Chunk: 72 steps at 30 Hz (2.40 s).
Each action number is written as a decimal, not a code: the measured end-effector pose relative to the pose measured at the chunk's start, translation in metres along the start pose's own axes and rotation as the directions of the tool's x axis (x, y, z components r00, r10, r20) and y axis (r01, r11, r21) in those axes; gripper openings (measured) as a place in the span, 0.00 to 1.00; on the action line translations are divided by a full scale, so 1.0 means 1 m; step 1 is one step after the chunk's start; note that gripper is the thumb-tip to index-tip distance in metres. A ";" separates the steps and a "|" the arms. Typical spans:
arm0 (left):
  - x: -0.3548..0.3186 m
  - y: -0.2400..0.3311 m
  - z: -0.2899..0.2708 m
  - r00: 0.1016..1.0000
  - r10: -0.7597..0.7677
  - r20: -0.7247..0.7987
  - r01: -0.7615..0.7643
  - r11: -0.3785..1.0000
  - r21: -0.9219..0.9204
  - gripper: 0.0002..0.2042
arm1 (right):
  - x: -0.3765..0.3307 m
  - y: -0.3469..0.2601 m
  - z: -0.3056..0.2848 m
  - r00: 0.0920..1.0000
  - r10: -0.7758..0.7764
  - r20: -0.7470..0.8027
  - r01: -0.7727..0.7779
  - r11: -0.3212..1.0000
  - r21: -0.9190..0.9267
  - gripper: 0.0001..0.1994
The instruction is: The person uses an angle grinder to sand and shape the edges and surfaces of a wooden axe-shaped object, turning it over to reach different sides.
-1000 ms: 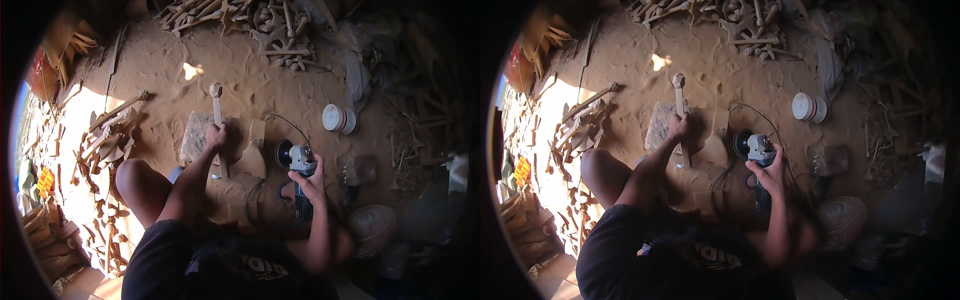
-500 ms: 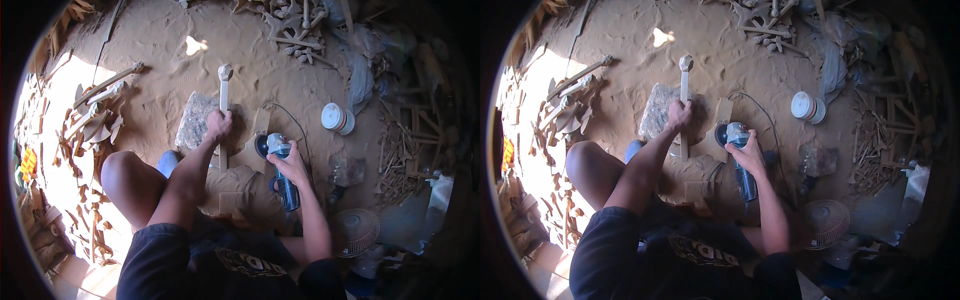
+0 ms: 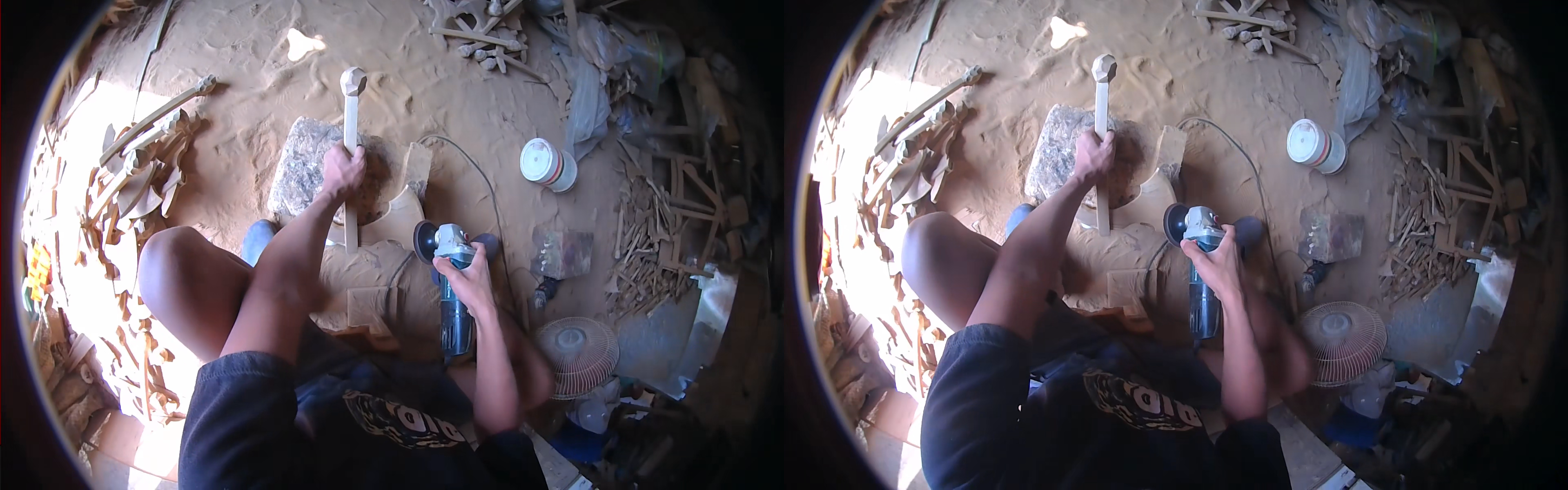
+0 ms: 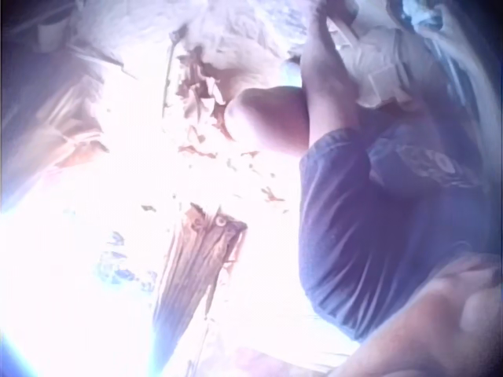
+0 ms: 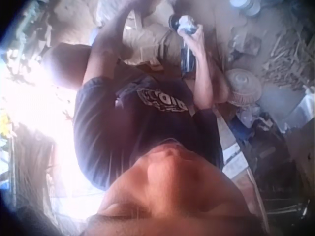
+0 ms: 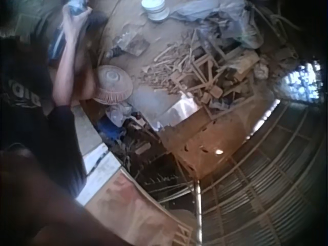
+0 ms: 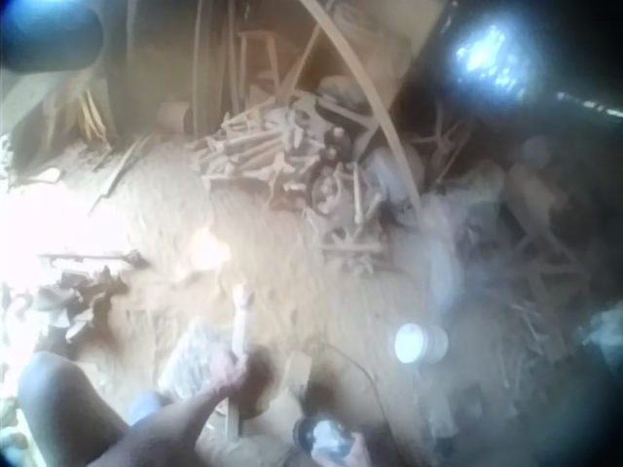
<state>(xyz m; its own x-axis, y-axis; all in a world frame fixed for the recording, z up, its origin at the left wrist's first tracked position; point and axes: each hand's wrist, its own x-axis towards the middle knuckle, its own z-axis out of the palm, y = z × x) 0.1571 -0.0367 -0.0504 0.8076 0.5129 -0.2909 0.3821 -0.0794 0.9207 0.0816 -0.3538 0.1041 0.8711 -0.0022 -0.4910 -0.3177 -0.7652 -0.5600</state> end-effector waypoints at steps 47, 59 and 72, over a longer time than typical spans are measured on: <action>-0.002 0.006 0.008 1.000 0.010 0.015 -0.009 0.998 -0.064 0.12 | 0.010 -0.077 -0.033 0.954 -0.300 -0.020 0.272 0.890 -0.367 0.44; 0.014 -0.029 0.016 0.982 0.185 0.047 -0.188 0.900 0.394 0.08 | 0.043 -0.166 0.013 0.877 -0.300 0.374 0.479 0.525 -0.703 0.41; 0.011 -0.025 0.018 0.964 0.264 -0.024 -0.253 0.943 0.217 0.17 | 0.049 -0.170 0.015 0.903 -0.299 0.308 0.417 0.445 -0.792 0.39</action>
<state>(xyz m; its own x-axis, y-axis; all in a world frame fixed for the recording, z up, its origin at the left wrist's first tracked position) 0.1642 -0.0444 -0.0815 0.8691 0.4937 -0.0308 0.2531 -0.3902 0.8853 0.1722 -0.2144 0.1652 0.7664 0.4248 -0.4818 0.5190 -0.8515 0.0747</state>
